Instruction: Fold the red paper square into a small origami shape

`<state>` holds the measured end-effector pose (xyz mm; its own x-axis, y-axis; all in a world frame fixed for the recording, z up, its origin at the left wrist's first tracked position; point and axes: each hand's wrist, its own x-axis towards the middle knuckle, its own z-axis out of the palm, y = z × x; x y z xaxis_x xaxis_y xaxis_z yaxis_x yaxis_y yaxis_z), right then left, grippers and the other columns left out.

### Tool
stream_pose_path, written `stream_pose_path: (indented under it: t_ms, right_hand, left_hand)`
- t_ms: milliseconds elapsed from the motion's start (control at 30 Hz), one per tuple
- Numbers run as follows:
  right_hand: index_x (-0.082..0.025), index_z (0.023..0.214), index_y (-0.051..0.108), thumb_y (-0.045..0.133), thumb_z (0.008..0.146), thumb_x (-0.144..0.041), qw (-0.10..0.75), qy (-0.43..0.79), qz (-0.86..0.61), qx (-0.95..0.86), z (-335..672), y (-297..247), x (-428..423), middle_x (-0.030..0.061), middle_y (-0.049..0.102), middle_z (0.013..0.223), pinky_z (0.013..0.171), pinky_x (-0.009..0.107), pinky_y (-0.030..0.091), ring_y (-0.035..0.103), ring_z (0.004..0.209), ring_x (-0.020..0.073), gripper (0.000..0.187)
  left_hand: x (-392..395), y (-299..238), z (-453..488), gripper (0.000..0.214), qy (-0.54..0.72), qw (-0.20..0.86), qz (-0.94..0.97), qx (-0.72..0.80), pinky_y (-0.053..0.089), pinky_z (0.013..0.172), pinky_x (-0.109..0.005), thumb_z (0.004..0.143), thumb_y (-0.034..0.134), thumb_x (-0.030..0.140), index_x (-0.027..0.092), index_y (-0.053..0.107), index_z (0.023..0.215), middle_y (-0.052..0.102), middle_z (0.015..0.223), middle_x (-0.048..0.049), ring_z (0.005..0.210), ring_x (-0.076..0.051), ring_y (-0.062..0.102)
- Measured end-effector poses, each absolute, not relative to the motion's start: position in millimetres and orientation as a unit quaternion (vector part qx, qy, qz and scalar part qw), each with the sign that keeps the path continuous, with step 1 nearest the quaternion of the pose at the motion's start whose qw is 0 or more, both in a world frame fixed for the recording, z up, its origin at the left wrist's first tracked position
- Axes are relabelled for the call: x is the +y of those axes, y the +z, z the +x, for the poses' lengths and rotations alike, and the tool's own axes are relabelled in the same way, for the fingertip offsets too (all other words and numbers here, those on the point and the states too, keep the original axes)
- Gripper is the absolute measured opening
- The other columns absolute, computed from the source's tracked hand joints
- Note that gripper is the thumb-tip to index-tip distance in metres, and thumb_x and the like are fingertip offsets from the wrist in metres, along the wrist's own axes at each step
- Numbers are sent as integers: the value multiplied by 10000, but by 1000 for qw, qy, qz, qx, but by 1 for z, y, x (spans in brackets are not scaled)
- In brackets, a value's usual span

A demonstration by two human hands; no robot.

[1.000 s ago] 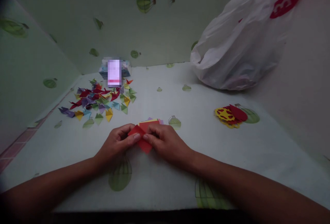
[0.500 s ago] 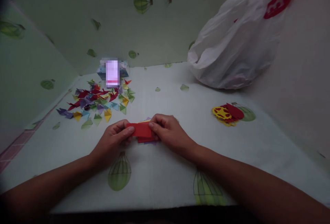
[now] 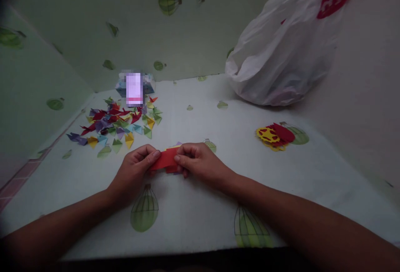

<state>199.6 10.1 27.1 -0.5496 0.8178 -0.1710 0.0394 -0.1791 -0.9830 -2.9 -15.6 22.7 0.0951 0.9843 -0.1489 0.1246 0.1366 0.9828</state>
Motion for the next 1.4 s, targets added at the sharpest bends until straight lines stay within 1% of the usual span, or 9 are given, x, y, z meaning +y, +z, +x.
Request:
stream_pose_path:
  t_ms: [167,267,367,467,667,867,1067,1300,1400]
  right_hand:
    - [-177,660,514,591,860,-337,278,636,-387,-607,200,29,11,-27,532,579,559,246,348,465,545,100,267]
    - [-167,680,541,562,897,-386,286,646,-375,-600,201,28,11,-9,562,625,592,252,388,499,575,105,309]
    - [-160,722,579,603,873,-410,306,663,-363,-579,201,26,11,-5,582,658,593,250,405,513,581,103,292]
    - [-161,753,592,669,804,-361,304,686,-358,-556,199,23,12,-15,589,657,569,243,403,509,559,95,220]
    - [-165,734,574,652,791,-309,299,674,-372,-564,199,23,11,-24,569,626,565,243,389,499,556,94,173]
    - [-167,732,575,646,786,-261,282,676,-366,-574,199,23,11,-31,562,603,550,238,376,497,549,98,130]
    - [-159,760,609,657,769,-250,293,706,-341,-547,197,23,12,7,649,729,567,242,415,522,580,95,104]
    - [-166,732,578,630,770,-228,286,684,-357,-569,198,23,12,-11,610,688,555,241,395,509,564,95,88]
    - [-175,691,547,614,768,-215,284,662,-363,-591,198,24,11,-35,546,620,533,234,354,470,546,93,110]
  left_hand:
    - [-16,23,-2,297,365,579,506,525,266,455,-200,869,644,419,171,583,717,481,536,57,465,-72,375]
    - [-16,23,-2,302,363,581,505,525,260,438,-195,871,648,424,171,586,719,480,515,62,440,-64,365]
    - [-16,23,-2,308,389,574,492,526,298,454,-184,888,637,410,168,559,714,522,524,55,460,-63,404]
    - [-16,23,-1,294,395,593,478,514,355,486,-184,905,617,390,166,550,726,585,539,36,477,-71,466]
    - [-17,25,2,229,379,623,468,499,422,523,-191,898,625,379,168,587,818,650,600,14,523,-90,563]
    - [-17,24,2,256,362,618,479,507,425,486,-194,903,609,411,170,595,819,655,647,10,496,-87,570]
    - [-18,23,2,250,358,631,473,500,473,551,-209,908,605,398,163,572,830,698,687,-13,521,-89,596]
    - [-19,22,3,295,352,659,471,469,454,546,-210,929,571,432,161,598,816,676,716,-21,555,-98,591]
    - [-19,23,4,328,353,655,463,483,435,533,-216,915,572,468,165,617,798,638,666,-6,548,-108,571]
